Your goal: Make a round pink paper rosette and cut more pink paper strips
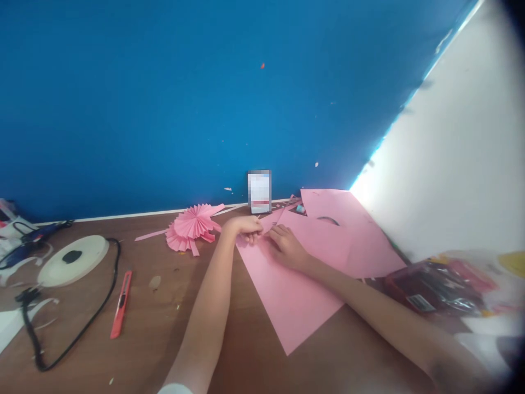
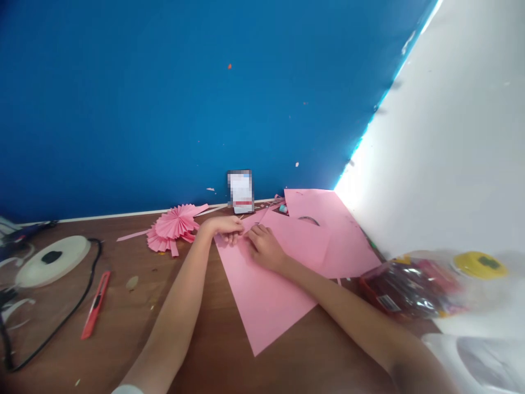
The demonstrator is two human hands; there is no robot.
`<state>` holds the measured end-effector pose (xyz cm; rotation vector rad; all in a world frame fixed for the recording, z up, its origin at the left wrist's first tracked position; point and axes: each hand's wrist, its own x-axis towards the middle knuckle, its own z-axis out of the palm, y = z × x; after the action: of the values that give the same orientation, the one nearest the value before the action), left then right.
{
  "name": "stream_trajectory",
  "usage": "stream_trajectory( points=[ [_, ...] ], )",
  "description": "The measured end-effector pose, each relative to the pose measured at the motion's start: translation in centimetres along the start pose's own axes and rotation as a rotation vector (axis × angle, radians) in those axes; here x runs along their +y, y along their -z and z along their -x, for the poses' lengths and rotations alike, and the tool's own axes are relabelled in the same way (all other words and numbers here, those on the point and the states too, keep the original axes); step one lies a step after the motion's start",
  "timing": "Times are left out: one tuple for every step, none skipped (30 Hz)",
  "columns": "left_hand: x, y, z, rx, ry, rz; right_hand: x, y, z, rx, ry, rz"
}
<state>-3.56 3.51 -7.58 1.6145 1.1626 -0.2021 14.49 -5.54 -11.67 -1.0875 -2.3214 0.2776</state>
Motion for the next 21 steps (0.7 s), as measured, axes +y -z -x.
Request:
stream_trajectory(
  points=[
    [0.0,0.0,-0.1,0.004,-0.001,0.001,0.0,-0.1,0.0,0.007,0.003,0.02],
    [-0.1,0.0,-0.1,0.005,0.0,0.005,-0.1,-0.1,0.0,0.012,0.006,0.043],
    [-0.1,-0.1,-0.2,0.006,0.0,0.011,-0.1,-0.2,0.1,0.012,0.009,0.065],
    [-0.2,-0.1,-0.3,0.006,-0.003,0.019,-0.2,-0.3,0.1,0.012,0.013,0.085],
    [-0.3,-0.1,-0.4,0.008,-0.003,0.028,-0.2,-0.3,0.2,0.01,0.017,0.101],
    [-0.4,-0.1,-0.5,0.013,-0.002,0.037,-0.1,-0.4,0.2,0.008,0.019,0.114],
    [-0.5,-0.1,-0.6,0.02,0.001,0.046,-0.1,-0.5,0.2,0.008,0.017,0.124],
    [-0.5,-0.1,-0.6,0.027,0.004,0.057,-0.1,-0.5,0.2,0.008,0.012,0.131],
    [-0.6,-0.1,-0.7,0.031,0.006,0.067,-0.1,-0.5,0.2,0.009,0.004,0.137],
    [-0.6,-0.1,-0.7,0.03,0.006,0.078,-0.1,-0.6,0.2,0.009,-0.007,0.141],
    [-0.6,-0.1,-0.6,0.026,0.004,0.089,0.0,-0.6,0.1,0.008,-0.021,0.146],
    [-0.5,-0.1,-0.5,0.021,0.004,0.097,0.0,-0.6,0.0,0.005,-0.037,0.15],
    [-0.4,-0.1,-0.4,0.015,0.006,0.104,0.0,-0.5,-0.2,-0.002,-0.053,0.153],
    [-0.3,-0.1,-0.3,0.013,0.011,0.11,0.0,-0.6,-0.3,-0.011,-0.07,0.155],
    [-0.2,-0.1,-0.2,0.015,0.016,0.114,0.0,-0.6,-0.5,-0.021,-0.088,0.158],
    [-0.1,-0.1,-0.2,0.022,0.02,0.115,0.0,-0.6,-0.7,-0.029,-0.104,0.162],
    [0.0,-0.1,-0.1,0.03,0.024,0.114,0.0,-0.7,-0.8,-0.039,-0.113,0.165],
    [0.0,-0.1,0.0,0.036,0.026,0.114,0.1,-0.9,-0.9,-0.047,-0.119,0.169],
    [0.1,-0.1,0.0,0.038,0.029,0.115,0.1,-1.0,-0.9,-0.057,-0.122,0.171],
    [0.1,-0.1,0.1,0.037,0.036,0.117,0.2,-1.1,-1.0,-0.068,-0.121,0.168],
    [0.2,-0.1,0.1,0.034,0.043,0.119,0.3,-1.2,-0.9,-0.078,-0.119,0.161]
  ],
)
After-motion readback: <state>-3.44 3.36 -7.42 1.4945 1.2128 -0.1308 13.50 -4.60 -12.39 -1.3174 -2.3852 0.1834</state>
